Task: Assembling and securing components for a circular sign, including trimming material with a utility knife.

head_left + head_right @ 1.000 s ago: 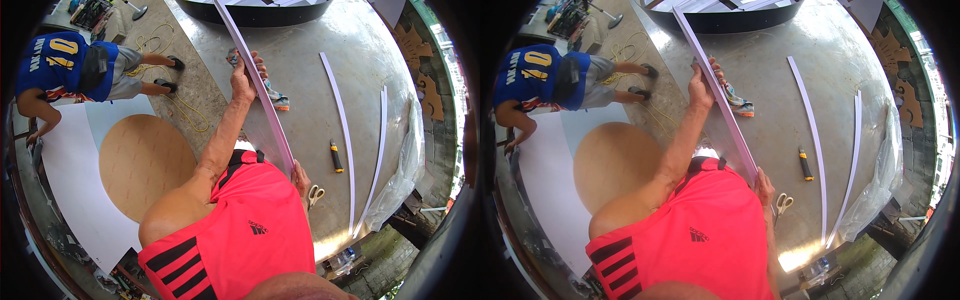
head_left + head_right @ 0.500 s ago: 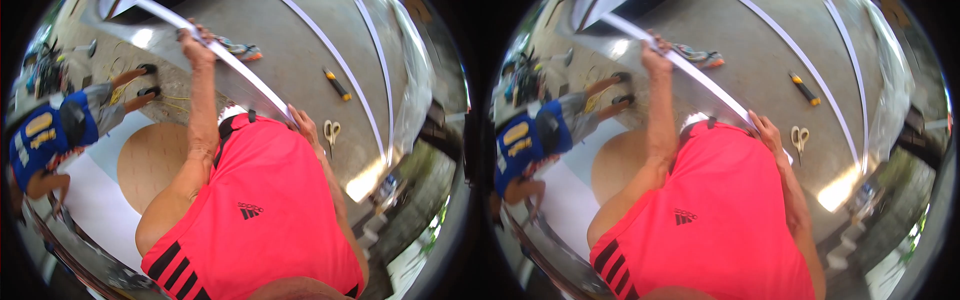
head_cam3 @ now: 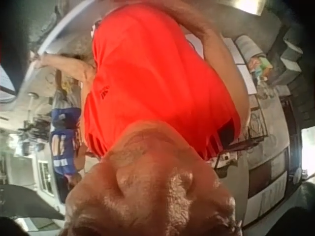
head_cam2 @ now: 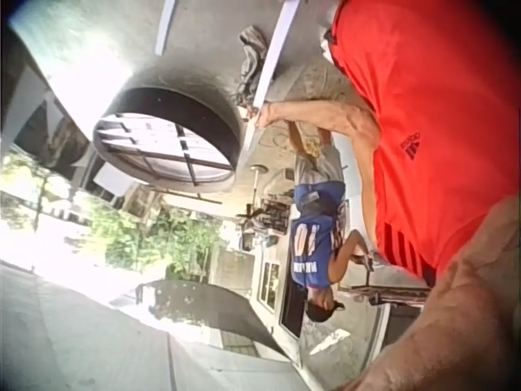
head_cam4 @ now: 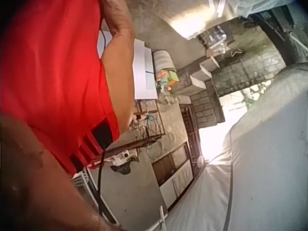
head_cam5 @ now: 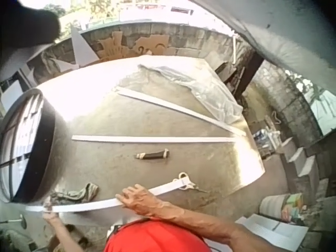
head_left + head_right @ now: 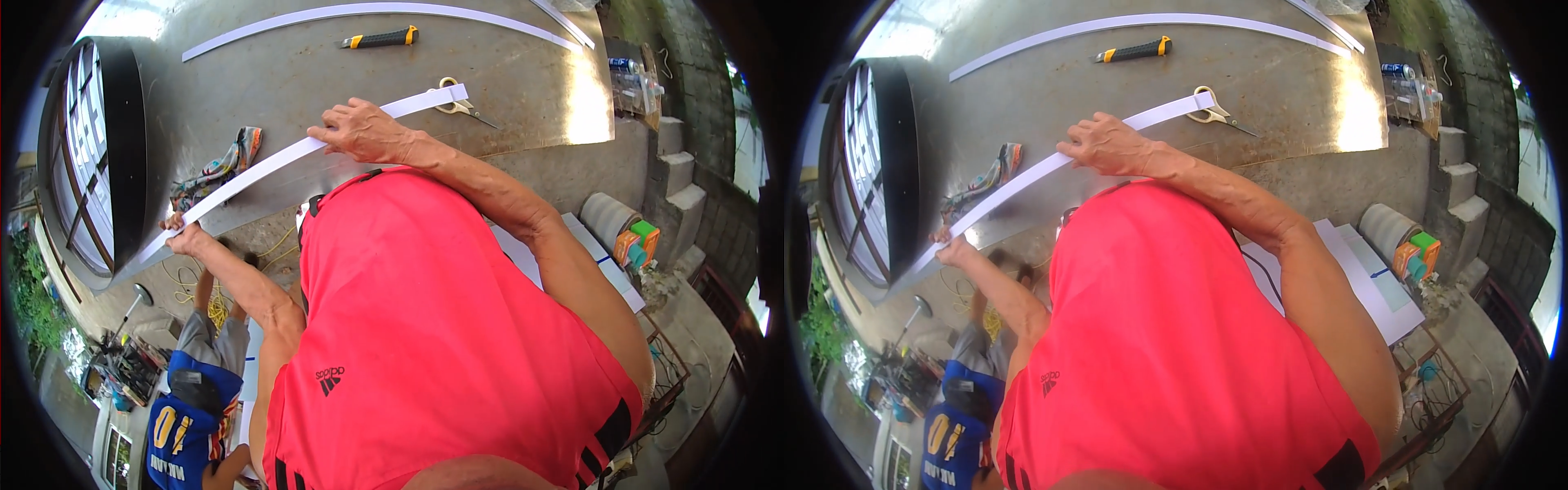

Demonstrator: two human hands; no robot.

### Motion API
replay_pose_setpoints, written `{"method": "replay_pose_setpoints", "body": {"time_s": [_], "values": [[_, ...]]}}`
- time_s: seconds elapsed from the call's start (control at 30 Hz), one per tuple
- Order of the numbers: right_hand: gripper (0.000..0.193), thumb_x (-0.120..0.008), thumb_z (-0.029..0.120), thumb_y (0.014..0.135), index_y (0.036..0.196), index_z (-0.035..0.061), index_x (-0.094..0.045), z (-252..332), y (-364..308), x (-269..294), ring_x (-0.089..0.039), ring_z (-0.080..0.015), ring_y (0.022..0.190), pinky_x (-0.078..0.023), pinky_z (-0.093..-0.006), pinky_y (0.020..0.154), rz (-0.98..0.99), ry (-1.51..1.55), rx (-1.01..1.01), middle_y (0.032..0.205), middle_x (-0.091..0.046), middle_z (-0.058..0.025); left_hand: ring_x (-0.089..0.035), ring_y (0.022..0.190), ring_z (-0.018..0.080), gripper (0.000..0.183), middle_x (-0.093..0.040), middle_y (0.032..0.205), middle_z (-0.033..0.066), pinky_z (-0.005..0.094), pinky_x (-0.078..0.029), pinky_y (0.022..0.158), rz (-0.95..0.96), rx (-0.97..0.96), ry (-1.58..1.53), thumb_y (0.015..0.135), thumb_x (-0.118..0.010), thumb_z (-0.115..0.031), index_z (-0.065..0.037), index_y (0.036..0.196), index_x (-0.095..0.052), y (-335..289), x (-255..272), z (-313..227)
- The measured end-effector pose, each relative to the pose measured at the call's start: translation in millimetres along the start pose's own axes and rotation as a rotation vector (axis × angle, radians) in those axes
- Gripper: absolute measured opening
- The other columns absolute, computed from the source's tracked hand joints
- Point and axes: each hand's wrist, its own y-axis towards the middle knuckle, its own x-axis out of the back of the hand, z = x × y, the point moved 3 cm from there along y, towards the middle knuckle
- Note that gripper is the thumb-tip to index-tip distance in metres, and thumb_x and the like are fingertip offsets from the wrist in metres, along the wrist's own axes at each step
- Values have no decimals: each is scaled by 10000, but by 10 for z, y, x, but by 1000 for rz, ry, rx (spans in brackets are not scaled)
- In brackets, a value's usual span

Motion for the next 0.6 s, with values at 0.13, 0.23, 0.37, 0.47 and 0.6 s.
{"method": "replay_pose_setpoints", "body": {"time_s": [0.13, 0.23, 0.37, 0.47, 0.6], "values": [[275, -683, 333, 891, 1069, 131, -626, 30, 47, 24, -624, -240, 872, -458, -382, 709, -10, 22, -1, 896, -605, -74, -353, 477, 156, 757, -430, 608, 33, 302, -305, 443, 18, 32, -29, 1017, -166, -651, -18, 925, -570, 58, -80, -35], [261, -691, 304, 885, 1065, 127, -626, 19, 124, 40, -623, -260, 864, -462, -397, 717, 10, 81, 37, 900, -609, -85, -384, 493, 148, 490, -486, 626, 36, 296, -324, 451, -17, 45, -88, 1024, -354, -457, -43, 964, -610, 35, -94, -229], [369, -714, 195, 851, 1204, 118, -641, -127, -109, 39, -585, -319, 805, -461, -421, 716, 6, 175, -123, 878, -582, -121, -430, 545, 150, 352, -529, 698, 42, 303, -349, 501, 83, 115, -154, 1008, -445, -387, -105, 1081, -643, -498, -545, 256], [398, -718, 126, 846, 1236, 80, -653, -189, -411, 84, -573, -337, 784, -463, -428, 701, 3, 253, -186, 883, -573, -134, -440, 589, 126, 403, -524, 742, 21, 297, -351, 526, 297, 138, -201, 1051, -386, -450, -154, 1204, -613, -899, -1136, 528], [381, -667, 104, 915, 1288, 43, -620, -318, -861, 162, -590, -308, 789, -469, -391, 690, 88, 290, -266, 912, -582, -157, -435, 676, 121, 536, -517, 852, 18, 288, -362, 585, 430, -6, -201, 1064, -314, -520, -90, 1298, -532, -1293, -1689, 474]]}}
